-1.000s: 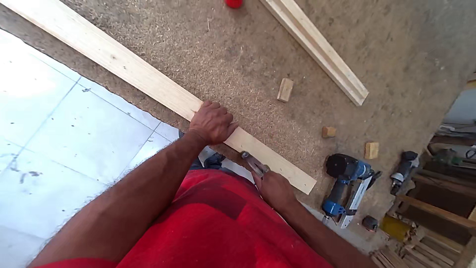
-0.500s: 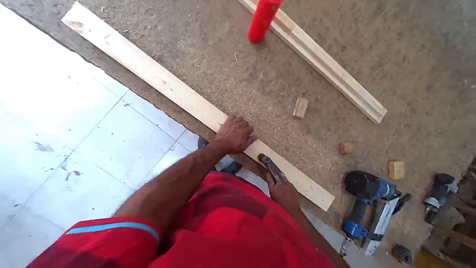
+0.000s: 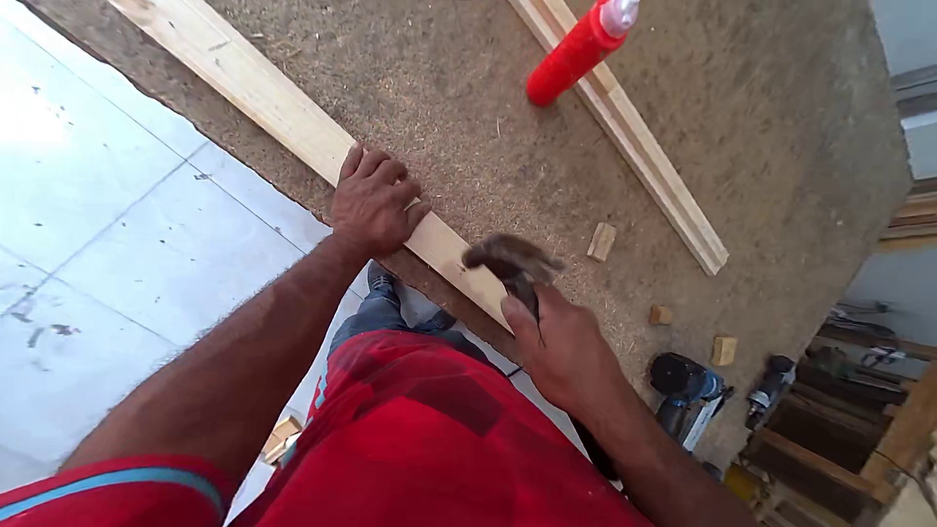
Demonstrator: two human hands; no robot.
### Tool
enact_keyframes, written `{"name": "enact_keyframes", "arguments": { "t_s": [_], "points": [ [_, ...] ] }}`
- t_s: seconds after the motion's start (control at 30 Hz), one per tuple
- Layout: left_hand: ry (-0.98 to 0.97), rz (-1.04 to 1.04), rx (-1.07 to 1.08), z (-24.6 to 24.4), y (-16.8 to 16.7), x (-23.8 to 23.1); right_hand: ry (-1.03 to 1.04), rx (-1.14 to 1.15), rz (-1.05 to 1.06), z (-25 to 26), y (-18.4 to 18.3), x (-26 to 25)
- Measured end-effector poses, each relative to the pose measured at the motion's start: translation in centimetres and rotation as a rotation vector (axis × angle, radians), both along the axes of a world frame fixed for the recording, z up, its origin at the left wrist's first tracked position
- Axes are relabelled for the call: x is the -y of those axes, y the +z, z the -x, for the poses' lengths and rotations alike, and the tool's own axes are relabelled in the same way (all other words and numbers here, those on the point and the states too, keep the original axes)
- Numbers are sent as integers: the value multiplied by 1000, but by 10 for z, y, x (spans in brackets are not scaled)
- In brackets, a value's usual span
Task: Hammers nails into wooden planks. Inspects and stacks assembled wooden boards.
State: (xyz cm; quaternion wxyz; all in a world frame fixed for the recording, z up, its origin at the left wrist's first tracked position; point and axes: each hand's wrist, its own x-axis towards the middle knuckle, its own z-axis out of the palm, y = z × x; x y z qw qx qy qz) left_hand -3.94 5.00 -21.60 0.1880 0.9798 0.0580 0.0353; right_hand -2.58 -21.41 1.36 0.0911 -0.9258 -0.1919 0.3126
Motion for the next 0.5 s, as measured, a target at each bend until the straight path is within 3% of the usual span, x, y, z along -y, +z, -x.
{"name": "enact_keyframes", "arguments": {
  "t_s": [0.1, 0.23, 0.33, 0.43, 0.5],
  "points": [
    [12, 18, 33, 1, -1, -2, 25, 138, -139, -9, -12, -36],
    [25, 54, 46, 4, -2, 1, -23, -272, 327, -12, -52, -22],
    [28, 56, 58, 0, -3, -2, 47, -359, 444, -32, -19, -34],
    [19, 87, 44, 5, -1, 4, 69, 39, 158, -34, 24, -51],
    [25, 78, 53, -1, -1, 1, 5, 272, -142, -31, 12, -54]
  ]
}}
